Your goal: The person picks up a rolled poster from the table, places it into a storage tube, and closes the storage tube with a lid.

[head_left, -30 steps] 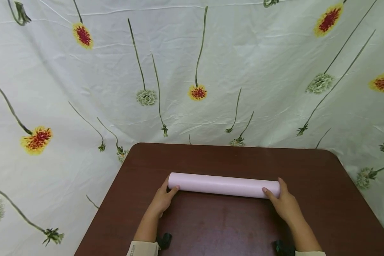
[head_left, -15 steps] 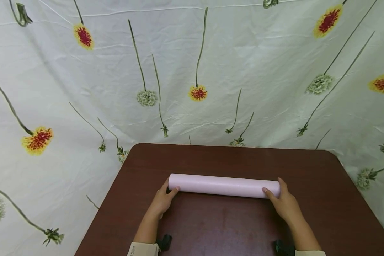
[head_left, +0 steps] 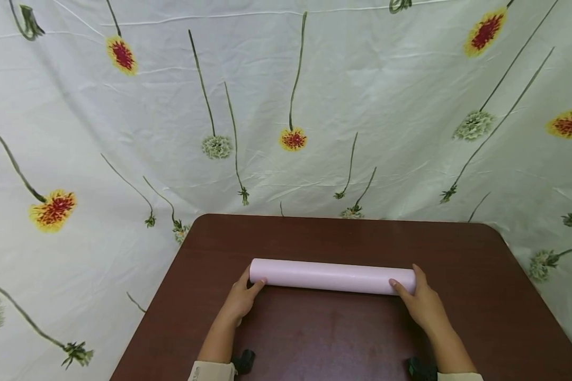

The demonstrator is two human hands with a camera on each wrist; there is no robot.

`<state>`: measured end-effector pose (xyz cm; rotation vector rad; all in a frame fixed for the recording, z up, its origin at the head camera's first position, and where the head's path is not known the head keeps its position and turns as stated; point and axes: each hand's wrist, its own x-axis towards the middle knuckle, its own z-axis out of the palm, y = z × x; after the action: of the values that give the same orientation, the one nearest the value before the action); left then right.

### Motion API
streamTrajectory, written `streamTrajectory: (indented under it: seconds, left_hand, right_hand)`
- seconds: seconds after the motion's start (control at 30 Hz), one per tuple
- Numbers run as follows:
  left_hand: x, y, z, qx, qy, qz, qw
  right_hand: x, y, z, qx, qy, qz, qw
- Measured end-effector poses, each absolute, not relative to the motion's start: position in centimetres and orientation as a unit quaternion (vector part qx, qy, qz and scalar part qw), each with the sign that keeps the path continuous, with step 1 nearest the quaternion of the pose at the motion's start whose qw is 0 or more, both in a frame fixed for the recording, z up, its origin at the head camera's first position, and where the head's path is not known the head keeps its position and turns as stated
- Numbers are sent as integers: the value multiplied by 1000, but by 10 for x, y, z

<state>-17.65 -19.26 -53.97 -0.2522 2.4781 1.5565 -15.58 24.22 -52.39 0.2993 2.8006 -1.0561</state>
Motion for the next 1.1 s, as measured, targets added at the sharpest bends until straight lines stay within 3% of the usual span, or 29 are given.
streamTrajectory:
  seconds: [0.53, 1.1]
  left_hand:
    - [-173, -190, -536, -88, 842, 526, 81]
    - [-177, -194, -534, -110, 820, 559, 54]
  right_hand:
    - [-158, 243, -523, 104, 920, -370, 79]
    - [-157, 246, -523, 95, 911, -398, 47]
